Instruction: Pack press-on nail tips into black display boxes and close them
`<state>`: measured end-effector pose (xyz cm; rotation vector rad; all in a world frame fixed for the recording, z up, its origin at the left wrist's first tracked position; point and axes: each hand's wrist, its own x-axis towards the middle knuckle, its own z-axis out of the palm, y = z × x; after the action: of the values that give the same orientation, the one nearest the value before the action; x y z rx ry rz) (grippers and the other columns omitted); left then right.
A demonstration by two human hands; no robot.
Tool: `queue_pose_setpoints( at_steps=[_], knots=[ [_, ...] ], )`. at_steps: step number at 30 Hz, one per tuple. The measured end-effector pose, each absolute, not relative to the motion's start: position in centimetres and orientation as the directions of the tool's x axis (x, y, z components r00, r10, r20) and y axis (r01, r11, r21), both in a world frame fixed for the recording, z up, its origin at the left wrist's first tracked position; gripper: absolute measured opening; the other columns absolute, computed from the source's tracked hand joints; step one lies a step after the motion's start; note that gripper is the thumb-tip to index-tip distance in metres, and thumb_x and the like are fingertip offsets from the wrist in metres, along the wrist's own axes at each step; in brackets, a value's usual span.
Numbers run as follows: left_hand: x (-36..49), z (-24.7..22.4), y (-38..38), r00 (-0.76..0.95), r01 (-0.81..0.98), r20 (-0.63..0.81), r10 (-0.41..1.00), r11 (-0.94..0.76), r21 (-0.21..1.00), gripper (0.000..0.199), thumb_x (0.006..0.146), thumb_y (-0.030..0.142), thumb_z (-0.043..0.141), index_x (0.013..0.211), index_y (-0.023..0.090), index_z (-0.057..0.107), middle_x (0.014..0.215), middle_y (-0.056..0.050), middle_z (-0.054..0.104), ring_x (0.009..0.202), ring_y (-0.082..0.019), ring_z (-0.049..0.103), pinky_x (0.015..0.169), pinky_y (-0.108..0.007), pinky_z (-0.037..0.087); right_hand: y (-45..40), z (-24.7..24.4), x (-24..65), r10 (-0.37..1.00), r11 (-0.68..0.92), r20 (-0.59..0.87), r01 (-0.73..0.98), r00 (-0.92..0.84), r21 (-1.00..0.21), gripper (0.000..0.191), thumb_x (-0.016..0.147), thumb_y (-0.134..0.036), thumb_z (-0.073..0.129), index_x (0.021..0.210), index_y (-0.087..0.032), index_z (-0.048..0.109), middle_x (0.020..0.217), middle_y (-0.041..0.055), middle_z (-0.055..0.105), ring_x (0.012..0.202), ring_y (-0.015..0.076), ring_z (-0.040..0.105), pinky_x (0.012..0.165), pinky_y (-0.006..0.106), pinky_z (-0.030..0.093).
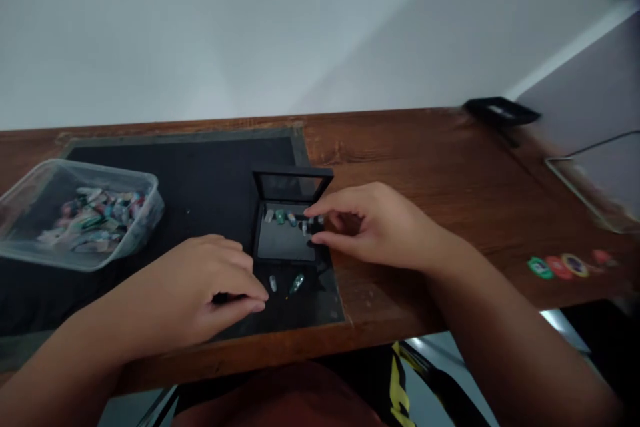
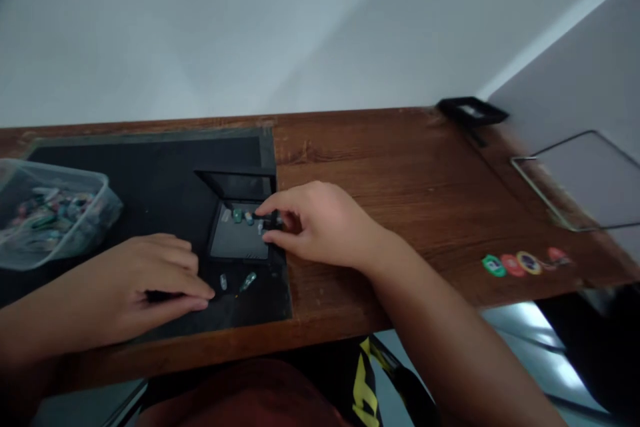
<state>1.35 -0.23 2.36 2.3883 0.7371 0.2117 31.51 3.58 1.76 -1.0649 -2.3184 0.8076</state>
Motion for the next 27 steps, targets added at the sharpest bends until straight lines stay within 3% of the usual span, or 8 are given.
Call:
queue_pose_setpoints(
  at_steps=[5,8,12,17,22,27],
  knots=[
    [1.5,3.0,-0.5,0.783,0.318,0.246,0.572,-0.707,0.632,0.015,0.102,0.017,0.068,0.101,0.027,0.079,0.074,0.005,0.070,0.068,-0.009,0.063,0.067,-0.025,0.045,3.3,1.3,30.7,0.687,0.564,0.288,0.240,-0.668,-0.790,0.028,0.087,-0.033,0.089,0.108,-0.015,0.084,0.072,-0.0009,0.071,0.059,0.0094,0.061,0.059,0.021,0.045],
    [1.6,3.0,-0.5,0.681,0.165,0.329,0.654,-0.575,0.801,0.020,0.098,0.013,0.072,0.107,0.030,0.078,0.073,0.007,0.071,0.067,-0.008,0.063,0.065,-0.020,0.050,2.9,0.6,29.7,0.629,0.625,0.411,0.114,-0.659,-0.773,0.029,0.085,-0.040,0.091,0.099,-0.015,0.083,0.066,-0.0045,0.065,0.055,0.0065,0.055,0.055,0.020,0.042],
    [2.2,1.9,-0.6,0.541,0.114,0.180,0.822,-0.283,0.952,0.019,0.098,0.016,0.071,0.099,0.032,0.081,0.080,0.006,0.077,0.067,-0.007,0.067,0.063,-0.015,0.052,2.5,0.2,28.7,0.553,0.781,0.610,0.097,-0.568,-0.617,0.031,0.092,-0.047,0.085,0.097,-0.017,0.080,0.063,-0.0069,0.061,0.053,0.0050,0.053,0.054,0.020,0.037],
    [3.3,1.1,-1.1,0.566,0.178,0.043,0.824,-0.172,0.969,0.010,0.095,0.023,0.075,0.089,0.022,0.084,0.077,0.000,0.080,0.067,-0.009,0.068,0.063,-0.015,0.051,1.7,0.5,27.9,0.407,0.886,0.724,0.048,-0.557,-0.461,0.027,0.098,-0.045,0.079,0.106,-0.019,0.079,0.063,-0.0074,0.065,0.054,0.0053,0.055,0.054,0.023,0.036],
    [3.7,1.2,-1.0,0.572,0.184,-0.004,0.820,-0.123,0.975,0.014,0.097,0.024,0.073,0.087,0.019,0.081,0.077,0.001,0.078,0.067,-0.007,0.063,0.064,-0.013,0.048,1.3,-0.3,26.9,0.408,0.896,0.799,0.025,-0.443,-0.443,0.022,0.097,-0.043,0.080,0.097,-0.020,0.079,0.058,-0.0078,0.061,0.049,0.0053,0.051,0.050,0.025,0.034],
    [3.6,0.9,-1.0,0.538,0.106,-0.080,0.839,0.027,0.994,0.018,0.098,0.030,0.074,0.085,0.020,0.079,0.072,0.002,0.073,0.063,-0.006,0.058,0.061,-0.011,0.046,1.4,-0.8,26.4,0.393,0.904,0.827,0.006,-0.403,-0.427,0.020,0.098,-0.037,0.080,0.103,-0.018,0.079,0.059,-0.0085,0.061,0.048,0.0049,0.051,0.050,0.023,0.036]
  ],
)
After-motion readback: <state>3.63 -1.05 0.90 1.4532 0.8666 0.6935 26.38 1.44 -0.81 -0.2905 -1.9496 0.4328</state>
